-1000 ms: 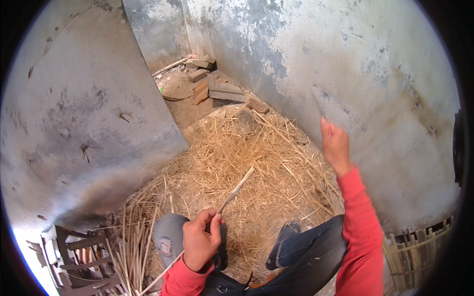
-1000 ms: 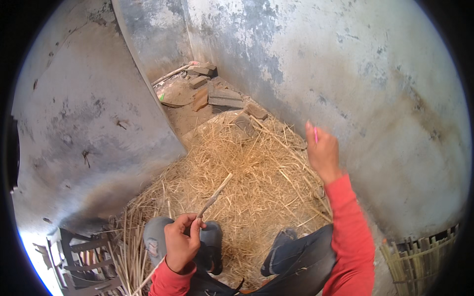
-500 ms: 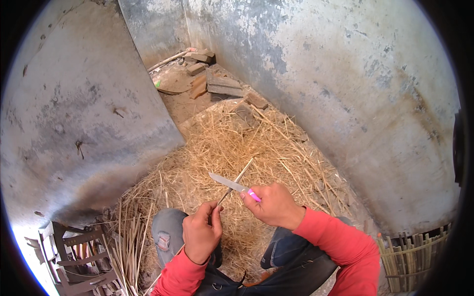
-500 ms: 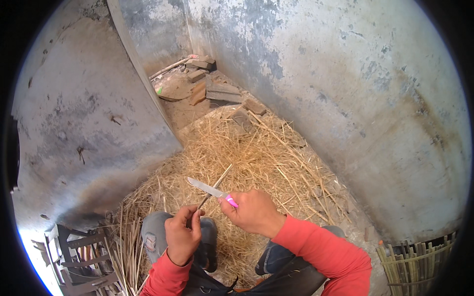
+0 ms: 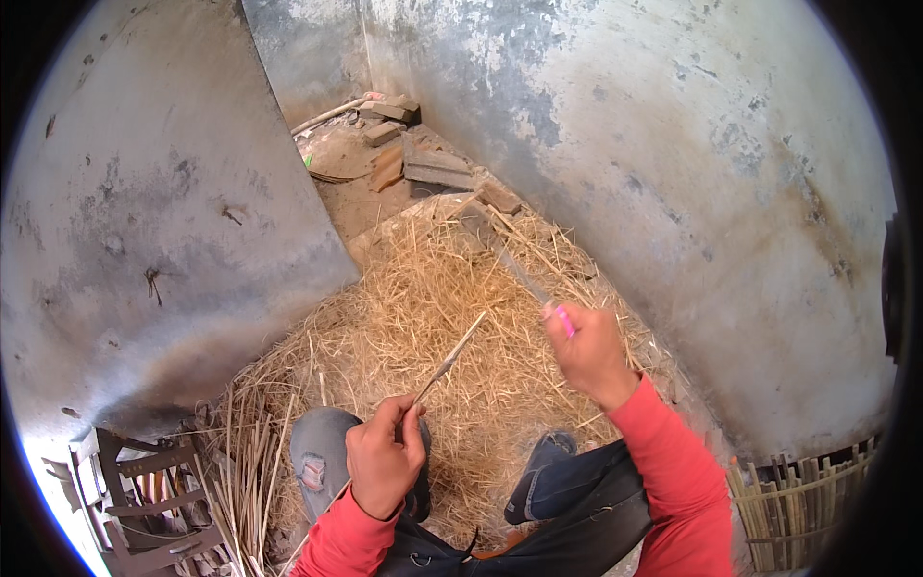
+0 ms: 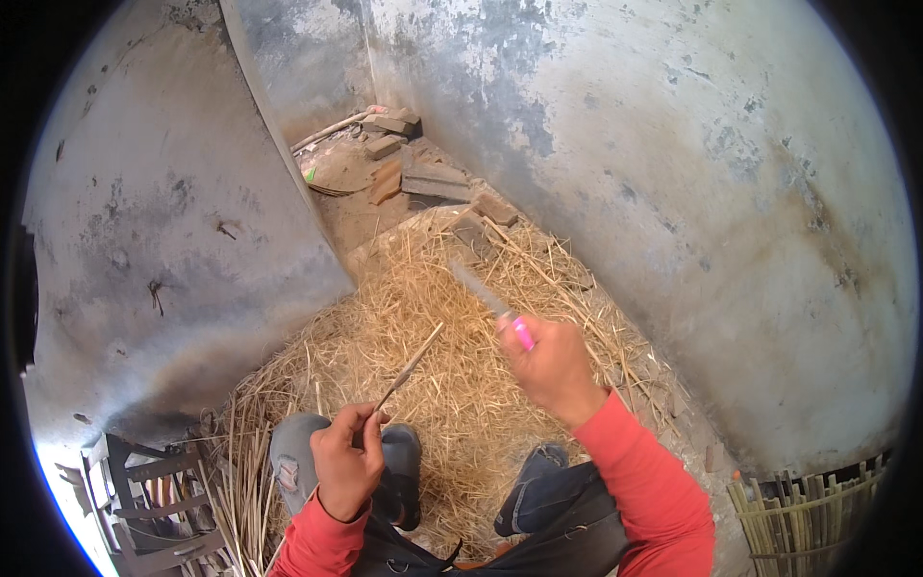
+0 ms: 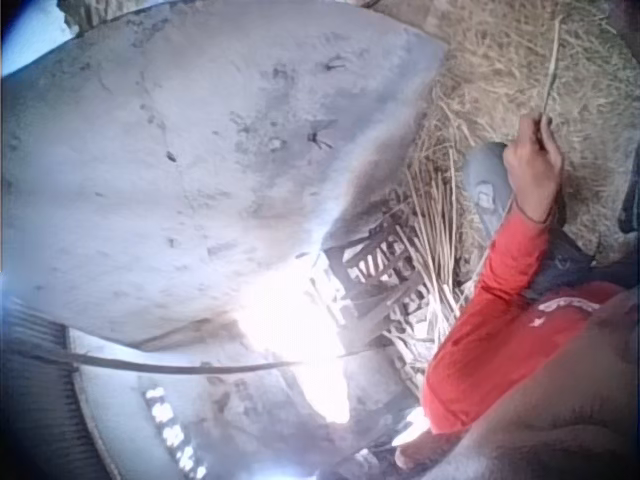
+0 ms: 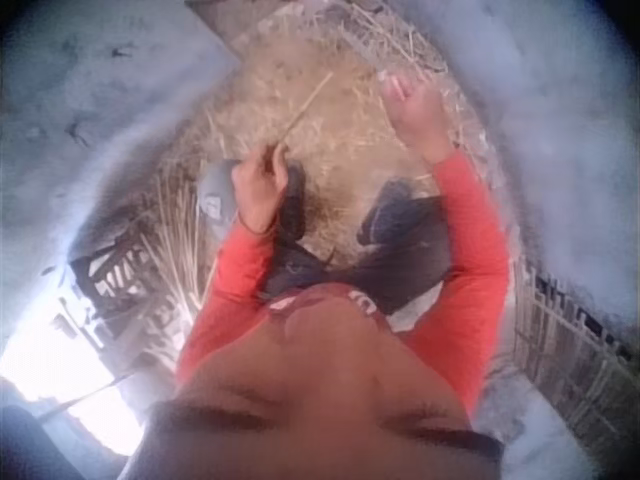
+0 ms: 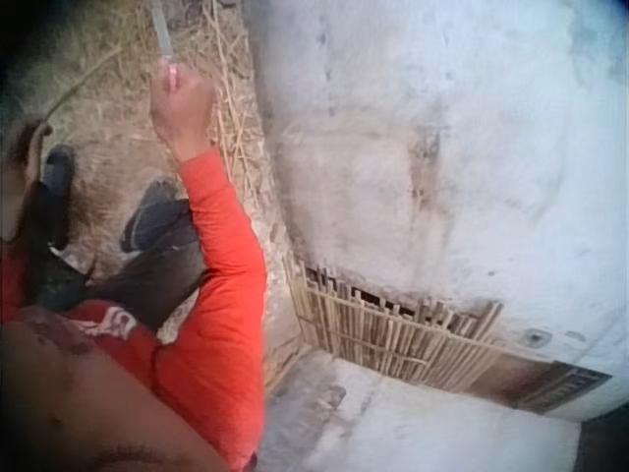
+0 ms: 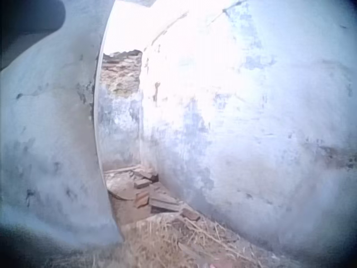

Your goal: The person peels and whittles a thin wooden stick using a small knife.

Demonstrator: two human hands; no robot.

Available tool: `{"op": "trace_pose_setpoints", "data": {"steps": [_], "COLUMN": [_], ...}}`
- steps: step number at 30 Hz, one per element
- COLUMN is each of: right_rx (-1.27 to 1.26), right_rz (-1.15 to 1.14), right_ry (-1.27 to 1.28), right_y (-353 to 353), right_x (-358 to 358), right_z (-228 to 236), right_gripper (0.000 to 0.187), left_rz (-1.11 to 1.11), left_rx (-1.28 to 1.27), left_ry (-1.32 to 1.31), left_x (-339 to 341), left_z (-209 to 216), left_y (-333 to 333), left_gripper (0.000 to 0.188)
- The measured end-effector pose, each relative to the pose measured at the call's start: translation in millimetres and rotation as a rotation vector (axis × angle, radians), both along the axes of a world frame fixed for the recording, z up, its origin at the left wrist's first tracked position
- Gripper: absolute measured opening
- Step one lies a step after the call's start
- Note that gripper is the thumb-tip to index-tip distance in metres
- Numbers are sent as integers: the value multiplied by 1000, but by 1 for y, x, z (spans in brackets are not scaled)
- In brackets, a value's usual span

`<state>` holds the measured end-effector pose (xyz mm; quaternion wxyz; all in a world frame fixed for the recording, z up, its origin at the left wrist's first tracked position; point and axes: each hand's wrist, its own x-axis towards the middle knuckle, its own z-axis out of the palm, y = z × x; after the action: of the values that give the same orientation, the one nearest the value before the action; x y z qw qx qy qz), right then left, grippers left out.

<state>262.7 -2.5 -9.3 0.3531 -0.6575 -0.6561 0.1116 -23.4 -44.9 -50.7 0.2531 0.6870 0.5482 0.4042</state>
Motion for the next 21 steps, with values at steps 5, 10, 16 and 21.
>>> {"op": "trace_pose_setpoints", "data": {"steps": [5,10,16,21], "right_rx": [-48,-109,-131,-33], "right_rz": [221,314,-66,41], "right_ry": [102,-23,38,209], "right_y": [-20,-20,20,-2], "right_x": [-51,-57,17,2], "right_z": [-9,-26,-22,-5], "right_gripper": [45,45,50,47], "left_rz": [-10,-15,-58,-82], "left_rx": [18,14,-40,-100], "left_ry": [-23,-18,-75,-126], "left_x": [4,5,-1,-2], "left_z": [0,0,15,11], "left_y": [0,0,-2,5], "left_gripper": [12,11,5,8]}}
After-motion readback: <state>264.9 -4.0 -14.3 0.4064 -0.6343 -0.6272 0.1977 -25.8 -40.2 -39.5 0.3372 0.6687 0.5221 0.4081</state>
